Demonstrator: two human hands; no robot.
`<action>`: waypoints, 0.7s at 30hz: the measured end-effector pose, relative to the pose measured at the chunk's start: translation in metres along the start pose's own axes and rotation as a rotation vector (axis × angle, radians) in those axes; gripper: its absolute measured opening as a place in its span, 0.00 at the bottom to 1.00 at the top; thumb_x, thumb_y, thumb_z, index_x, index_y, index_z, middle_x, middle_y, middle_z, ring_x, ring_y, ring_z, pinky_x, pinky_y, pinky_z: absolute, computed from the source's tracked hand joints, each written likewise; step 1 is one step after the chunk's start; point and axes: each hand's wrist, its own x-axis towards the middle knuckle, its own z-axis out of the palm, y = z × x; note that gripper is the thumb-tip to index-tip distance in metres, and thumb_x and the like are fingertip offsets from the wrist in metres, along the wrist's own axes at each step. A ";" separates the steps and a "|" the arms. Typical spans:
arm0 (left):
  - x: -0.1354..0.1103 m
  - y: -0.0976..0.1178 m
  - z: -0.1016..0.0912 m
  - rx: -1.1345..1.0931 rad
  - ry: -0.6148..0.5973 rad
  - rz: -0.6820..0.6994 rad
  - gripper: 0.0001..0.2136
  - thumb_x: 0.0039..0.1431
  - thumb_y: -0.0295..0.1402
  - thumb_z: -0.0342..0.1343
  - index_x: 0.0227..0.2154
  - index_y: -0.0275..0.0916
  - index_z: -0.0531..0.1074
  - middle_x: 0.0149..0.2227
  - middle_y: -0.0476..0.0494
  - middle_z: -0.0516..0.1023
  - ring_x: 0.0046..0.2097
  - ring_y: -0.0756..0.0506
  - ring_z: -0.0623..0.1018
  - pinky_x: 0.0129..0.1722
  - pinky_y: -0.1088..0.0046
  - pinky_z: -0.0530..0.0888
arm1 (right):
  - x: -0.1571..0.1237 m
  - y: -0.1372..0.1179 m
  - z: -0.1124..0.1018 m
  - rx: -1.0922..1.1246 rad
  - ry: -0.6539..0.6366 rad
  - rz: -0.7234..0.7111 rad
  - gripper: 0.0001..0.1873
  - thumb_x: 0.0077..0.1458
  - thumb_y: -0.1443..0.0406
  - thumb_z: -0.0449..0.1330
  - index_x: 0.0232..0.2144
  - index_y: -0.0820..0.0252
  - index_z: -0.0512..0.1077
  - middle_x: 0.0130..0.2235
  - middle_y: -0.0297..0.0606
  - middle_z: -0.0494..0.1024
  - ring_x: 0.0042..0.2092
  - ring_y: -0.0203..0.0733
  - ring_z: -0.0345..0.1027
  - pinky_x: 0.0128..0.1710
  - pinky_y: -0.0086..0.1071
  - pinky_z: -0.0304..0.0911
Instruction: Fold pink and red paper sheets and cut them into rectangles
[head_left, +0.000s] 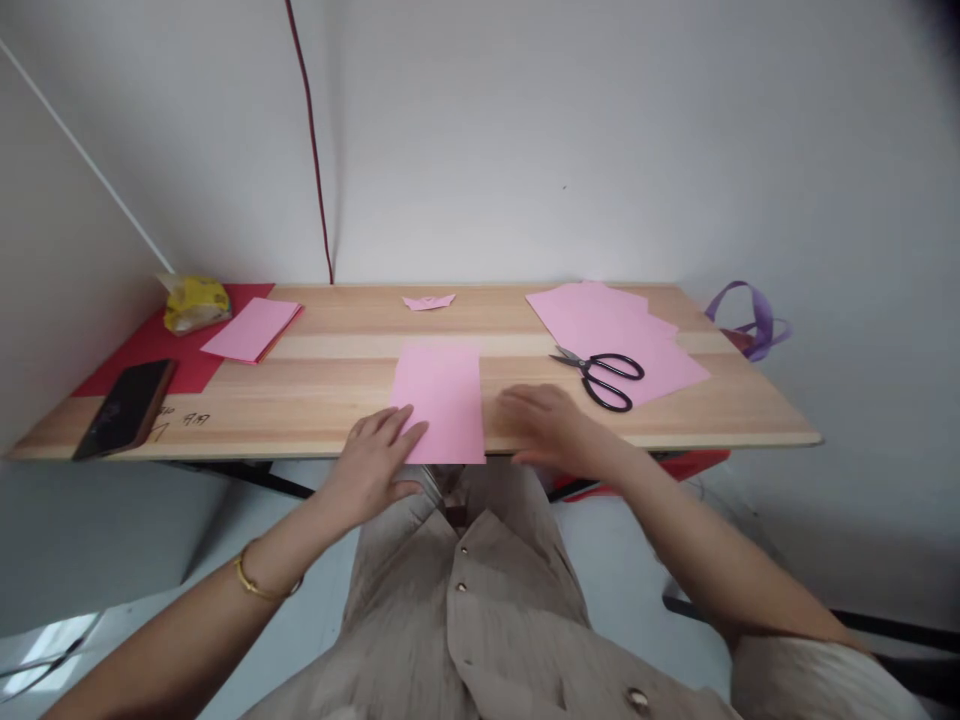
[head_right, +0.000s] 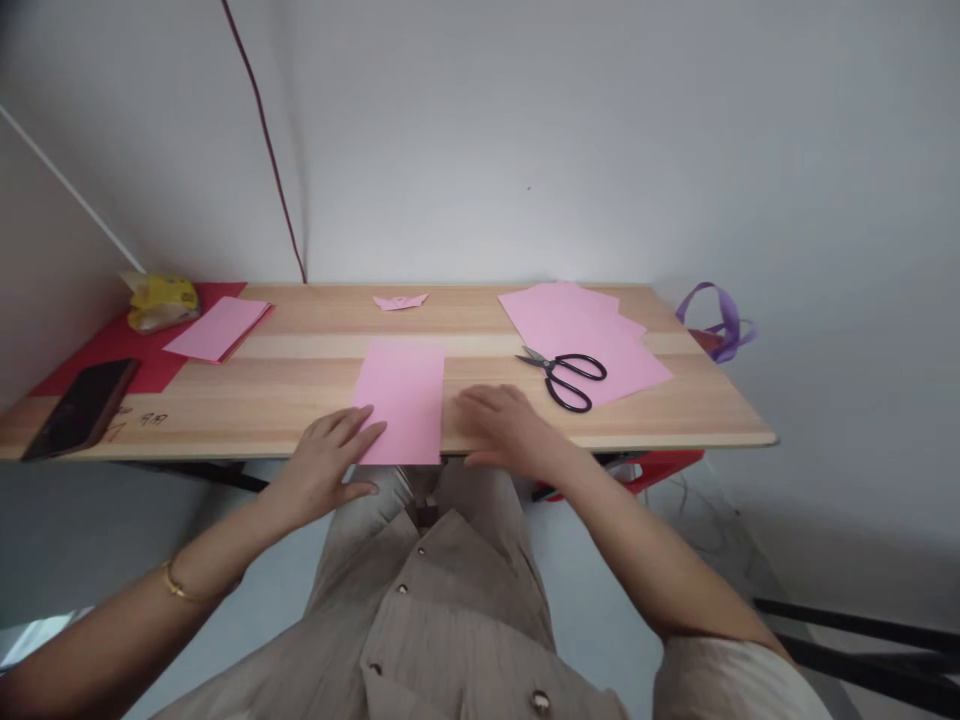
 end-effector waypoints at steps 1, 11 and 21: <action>-0.004 0.009 0.002 -0.002 0.025 -0.006 0.37 0.48 0.42 0.68 0.61 0.42 0.64 0.65 0.30 0.62 0.61 0.28 0.64 0.57 0.47 0.64 | 0.002 -0.010 0.010 0.000 -0.055 -0.036 0.43 0.51 0.55 0.67 0.65 0.56 0.57 0.64 0.49 0.64 0.65 0.57 0.55 0.61 0.57 0.51; -0.020 0.013 0.005 -0.340 0.152 0.092 0.25 0.57 0.22 0.50 0.58 0.44 0.67 0.57 0.35 0.71 0.57 0.36 0.69 0.57 0.48 0.66 | -0.004 -0.015 0.027 0.238 0.091 -0.116 0.13 0.64 0.68 0.52 0.45 0.54 0.74 0.48 0.42 0.79 0.53 0.45 0.69 0.54 0.47 0.59; -0.046 0.054 0.011 -1.862 0.124 -0.758 0.15 0.55 0.49 0.61 0.36 0.43 0.75 0.41 0.41 0.79 0.42 0.42 0.79 0.43 0.63 0.76 | -0.037 -0.041 0.019 0.541 0.130 -0.078 0.14 0.66 0.67 0.47 0.47 0.52 0.70 0.46 0.42 0.79 0.55 0.45 0.68 0.53 0.44 0.67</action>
